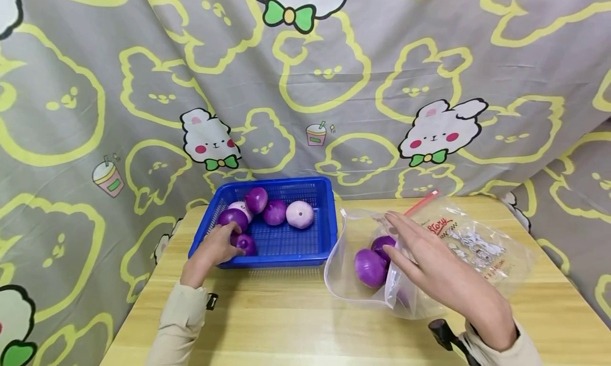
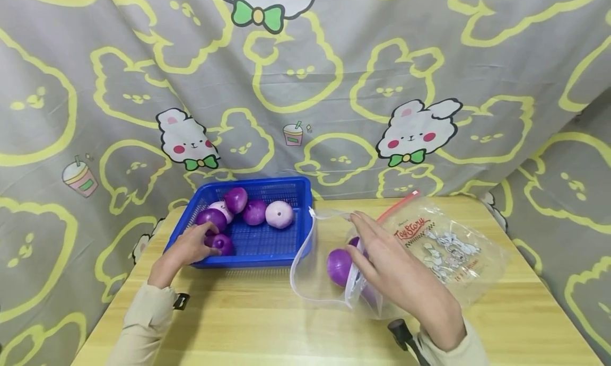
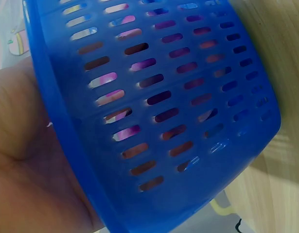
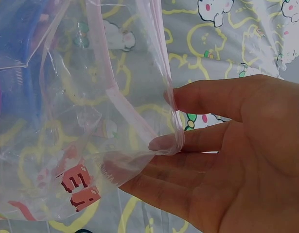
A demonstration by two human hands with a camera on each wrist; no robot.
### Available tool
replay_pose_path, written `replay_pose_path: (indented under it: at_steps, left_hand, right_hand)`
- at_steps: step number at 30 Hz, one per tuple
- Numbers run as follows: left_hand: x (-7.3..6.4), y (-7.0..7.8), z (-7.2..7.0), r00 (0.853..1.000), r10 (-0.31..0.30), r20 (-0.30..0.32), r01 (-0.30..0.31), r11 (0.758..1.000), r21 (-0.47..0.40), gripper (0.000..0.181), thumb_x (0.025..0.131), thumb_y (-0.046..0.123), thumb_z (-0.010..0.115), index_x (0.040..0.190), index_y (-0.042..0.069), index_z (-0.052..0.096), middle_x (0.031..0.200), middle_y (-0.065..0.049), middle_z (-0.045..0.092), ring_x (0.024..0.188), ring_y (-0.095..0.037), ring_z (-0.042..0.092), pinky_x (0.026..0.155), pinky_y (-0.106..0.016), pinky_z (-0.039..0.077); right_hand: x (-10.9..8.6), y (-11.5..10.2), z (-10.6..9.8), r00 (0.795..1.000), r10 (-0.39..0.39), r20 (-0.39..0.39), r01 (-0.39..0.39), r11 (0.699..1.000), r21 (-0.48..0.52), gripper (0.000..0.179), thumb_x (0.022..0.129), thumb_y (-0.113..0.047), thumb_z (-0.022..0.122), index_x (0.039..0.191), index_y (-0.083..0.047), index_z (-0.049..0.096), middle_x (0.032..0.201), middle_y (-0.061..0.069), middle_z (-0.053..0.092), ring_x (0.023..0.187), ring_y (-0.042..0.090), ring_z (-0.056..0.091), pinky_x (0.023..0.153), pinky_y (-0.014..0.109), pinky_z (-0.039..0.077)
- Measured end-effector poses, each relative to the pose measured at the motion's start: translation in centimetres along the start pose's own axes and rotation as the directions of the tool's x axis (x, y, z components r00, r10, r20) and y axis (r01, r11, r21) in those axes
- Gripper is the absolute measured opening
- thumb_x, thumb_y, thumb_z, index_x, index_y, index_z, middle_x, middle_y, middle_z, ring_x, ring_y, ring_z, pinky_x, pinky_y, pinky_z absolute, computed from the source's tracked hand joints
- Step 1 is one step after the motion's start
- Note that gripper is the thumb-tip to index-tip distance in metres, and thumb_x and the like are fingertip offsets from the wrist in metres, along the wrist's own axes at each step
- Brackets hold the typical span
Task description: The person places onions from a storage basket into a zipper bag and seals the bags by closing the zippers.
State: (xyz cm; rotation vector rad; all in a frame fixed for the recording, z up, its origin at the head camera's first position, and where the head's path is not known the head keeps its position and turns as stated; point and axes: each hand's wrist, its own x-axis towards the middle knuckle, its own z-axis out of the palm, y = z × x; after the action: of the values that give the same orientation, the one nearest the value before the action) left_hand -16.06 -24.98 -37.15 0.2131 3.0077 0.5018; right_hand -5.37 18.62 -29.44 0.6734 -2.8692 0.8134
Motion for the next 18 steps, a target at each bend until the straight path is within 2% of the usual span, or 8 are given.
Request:
replay_pose_path:
  at_steps: [3, 10, 18]
  left_hand:
    - [0.1, 0.3, 0.1, 1.0, 0.025, -0.013, -0.025, 1.0, -0.006, 0.048, 0.078, 0.017, 0.085, 0.117, -0.001, 0.061, 0.114, -0.025, 0.061, 0.113, -0.045, 0.051, 0.096, -0.064, 0.041]
    - [-0.9, 0.5, -0.1, 0.996, 0.046, -0.077, -0.047, 0.999, -0.018, 0.049, 0.079, 0.019, 0.083, 0.12, 0.001, 0.062, 0.119, -0.03, 0.058, 0.114, -0.05, 0.051, 0.091, -0.07, 0.041]
    - [-2.0, 1.7, -0.7, 0.972, 0.111, -0.208, -0.116, 0.993, -0.012, 0.05, 0.078, 0.018, 0.084, 0.122, 0.005, 0.064, 0.112, -0.026, 0.057, 0.1, -0.045, 0.058, 0.081, -0.064, 0.049]
  right_hand:
    - [-0.3, 0.2, -0.1, 1.0, 0.001, -0.011, -0.001, 1.0, -0.003, 0.062, 0.105, -0.038, 0.049, 0.15, 0.002, 0.036, 0.156, 0.02, 0.035, 0.145, 0.038, 0.03, 0.113, 0.059, 0.028]
    - [-0.2, 0.2, 0.1, 1.0, -0.006, -0.022, 0.006, 1.0, -0.023, 0.06, 0.105, -0.035, 0.049, 0.15, 0.002, 0.037, 0.156, 0.02, 0.035, 0.144, 0.037, 0.031, 0.113, 0.058, 0.028]
    - [-0.2, 0.2, 0.2, 1.0, -0.009, -0.021, 0.009, 0.999, -0.033, 0.059, 0.104, -0.033, 0.051, 0.15, 0.002, 0.037, 0.155, 0.019, 0.037, 0.144, 0.036, 0.033, 0.113, 0.056, 0.03]
